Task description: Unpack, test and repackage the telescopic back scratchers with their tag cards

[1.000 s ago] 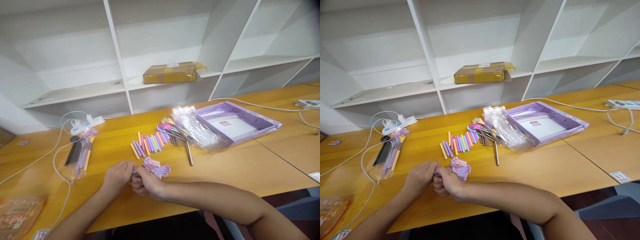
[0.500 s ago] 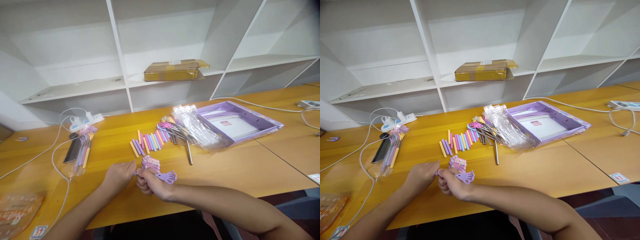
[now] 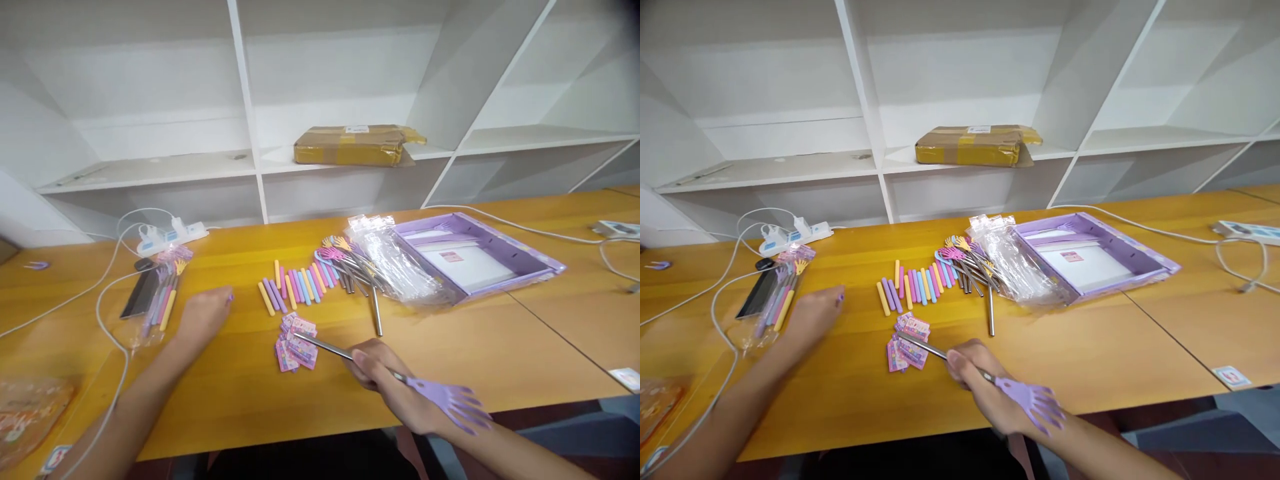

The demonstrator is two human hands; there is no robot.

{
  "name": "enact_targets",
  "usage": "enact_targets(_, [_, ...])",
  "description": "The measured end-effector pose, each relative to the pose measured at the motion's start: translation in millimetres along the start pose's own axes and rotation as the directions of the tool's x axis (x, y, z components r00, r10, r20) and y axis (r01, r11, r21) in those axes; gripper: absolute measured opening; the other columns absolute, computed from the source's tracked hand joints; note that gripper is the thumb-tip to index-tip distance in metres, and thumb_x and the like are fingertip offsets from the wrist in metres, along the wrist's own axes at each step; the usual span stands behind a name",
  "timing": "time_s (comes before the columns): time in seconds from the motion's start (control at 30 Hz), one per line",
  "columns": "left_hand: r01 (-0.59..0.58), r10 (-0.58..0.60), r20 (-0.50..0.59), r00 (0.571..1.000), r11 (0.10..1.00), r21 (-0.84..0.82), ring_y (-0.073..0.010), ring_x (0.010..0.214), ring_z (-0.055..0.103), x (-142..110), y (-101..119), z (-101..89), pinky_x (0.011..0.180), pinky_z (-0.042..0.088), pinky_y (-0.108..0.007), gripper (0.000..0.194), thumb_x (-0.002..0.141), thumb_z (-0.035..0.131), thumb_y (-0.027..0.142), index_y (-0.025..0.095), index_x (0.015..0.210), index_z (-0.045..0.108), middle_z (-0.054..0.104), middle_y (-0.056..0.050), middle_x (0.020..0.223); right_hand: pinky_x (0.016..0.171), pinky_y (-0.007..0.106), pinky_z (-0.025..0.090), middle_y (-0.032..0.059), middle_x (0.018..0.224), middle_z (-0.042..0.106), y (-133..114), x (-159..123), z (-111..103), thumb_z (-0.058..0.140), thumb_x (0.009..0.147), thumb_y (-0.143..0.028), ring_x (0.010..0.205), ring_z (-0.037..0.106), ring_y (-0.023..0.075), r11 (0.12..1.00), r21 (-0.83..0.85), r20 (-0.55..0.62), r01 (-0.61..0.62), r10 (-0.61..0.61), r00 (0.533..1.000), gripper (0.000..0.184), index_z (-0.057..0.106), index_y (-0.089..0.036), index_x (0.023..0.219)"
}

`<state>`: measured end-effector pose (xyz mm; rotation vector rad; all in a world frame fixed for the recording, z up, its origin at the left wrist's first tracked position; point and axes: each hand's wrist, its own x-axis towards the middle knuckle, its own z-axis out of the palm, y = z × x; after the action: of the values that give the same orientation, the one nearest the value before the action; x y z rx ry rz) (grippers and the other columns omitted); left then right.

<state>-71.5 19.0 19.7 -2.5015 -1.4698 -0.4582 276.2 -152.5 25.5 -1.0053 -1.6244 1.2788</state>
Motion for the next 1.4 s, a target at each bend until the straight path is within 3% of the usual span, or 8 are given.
enact_targets(0.1, [0.32,-0.308,0.089,0.947,0.921,-0.22,-0.0205,0.066,0.063,10.8,-8.6,9.7,0.065,0.047,-0.032,0.014,0.097,0.054,0.031,0.02,0.102,0.059,0.064,-0.002,0.077,0.064,0.033,0.039,0.0041,0.079,0.054,-10.3,-20.7,-35.4,0.042,0.112,-0.041,0.069,0.053,0.016,0.918,-0.357,-0.083,0.175,-0.218,0.972,0.049,0.047,-0.02,0.068])
enact_targets(0.17, [0.441,-0.398,0.193,0.897,0.778,-0.448,-0.021,0.082,0.07,13.2,-2.2,17.9,0.074,0.054,-0.034,0.046,0.092,0.064,0.038,0.018,0.13,0.049,0.069,-0.008,0.106,0.076,0.036,0.048,0.0102,0.104,0.065,-19.1,-25.6,-57.7,0.05,0.109,-0.032,0.087,0.064,0.0208,0.823,-0.508,-0.135,0.256,-0.369,0.92,0.043,0.053,-0.019,0.067])
enact_targets(0.27, [0.5,-0.394,0.331,0.858,0.489,-0.715,-0.0273,0.117,0.071,13.7,10.5,29.4,0.084,0.06,-0.037,0.085,0.087,0.071,0.038,0.022,0.156,0.024,0.051,-0.022,0.152,0.086,0.04,0.052,0.0106,0.118,0.072,-28.1,-17.3,-88.5,0.055,0.106,-0.024,0.101,0.07,0.0256,0.733,-0.599,-0.18,0.322,-0.515,0.838,0.045,0.053,-0.019,0.061])
enact_targets(0.4, [0.439,-0.33,0.344,0.879,0.282,-0.853,-0.0332,0.143,0.058,12.7,7.1,39.0,0.102,0.058,-0.047,0.088,0.087,0.07,0.035,0.027,0.16,0.021,0.034,-0.024,0.168,0.076,0.037,0.053,0.0076,0.095,0.076,-33.2,17.2,-116.5,0.06,0.104,-0.029,0.089,0.072,0.0243,0.748,-0.588,-0.329,0.308,-0.568,0.754,0.045,0.052,-0.021,0.06])
enact_targets(0.53, [0.362,-0.348,0.19,0.918,0.537,-0.762,-0.0315,0.137,0.061,12.8,-25.9,32.3,0.112,0.052,-0.052,0.064,0.09,0.062,0.037,0.023,0.149,0.042,0.05,-0.018,0.156,0.062,0.031,0.039,0.0002,0.064,0.057,-30.7,62.9,-130.9,0.064,0.097,-0.029,0.063,0.056,0.0164,0.663,-0.747,-0.448,0.049,-0.557,0.7,0.049,0.034,-0.022,0.059])
enact_targets(0.67, [0.31,-0.328,-0.056,0.943,0.928,-0.206,-0.04,0.136,0.053,12.8,-74.3,8.3,0.12,0.041,-0.058,0.044,0.09,0.055,0.033,0.015,0.13,0.062,0.062,-0.019,0.132,0.059,0.032,0.026,0.0001,0.07,0.056,-2.7,99.7,-143.3,0.064,0.093,-0.029,0.059,0.044,0.0149,0.324,-0.904,-0.395,-0.279,-0.387,0.833,0.03,0.047,-0.022,0.069])
enact_targets(0.9, [0.499,-0.539,0.047,0.841,0.807,0.316,-0.0485,0.124,0.057,-0.9,-117.7,-2.7,0.103,0.049,-0.056,0.06,0.096,0.054,0.047,-0.001,0.132,0.06,0.06,-0.033,0.127,0.061,0.032,0.028,0.0081,0.095,0.066,63.5,110.1,-154.7,0.06,0.097,-0.032,0.074,0.056,0.019,0.165,-0.929,-0.365,-0.332,-0.255,0.895,0.024,0.058,-0.021,0.077])
enact_targets(1.4, [0.481,-0.478,-0.061,0.876,0.86,0.172,-0.0416,0.123,0.061,13.7,-112.8,-6.3,0.101,0.049,-0.048,0.052,0.092,0.053,0.029,0.008,0.138,0.059,0.07,-0.025,0.126,0.072,0.031,0.04,0.0039,0.085,0.063,60.1,107.8,-133.8,0.052,0.101,-0.032,0.079,0.059,0.0193,0.422,-0.9,-0.319,-0.107,-0.473,0.821,0.025,0.051,-0.023,0.078])
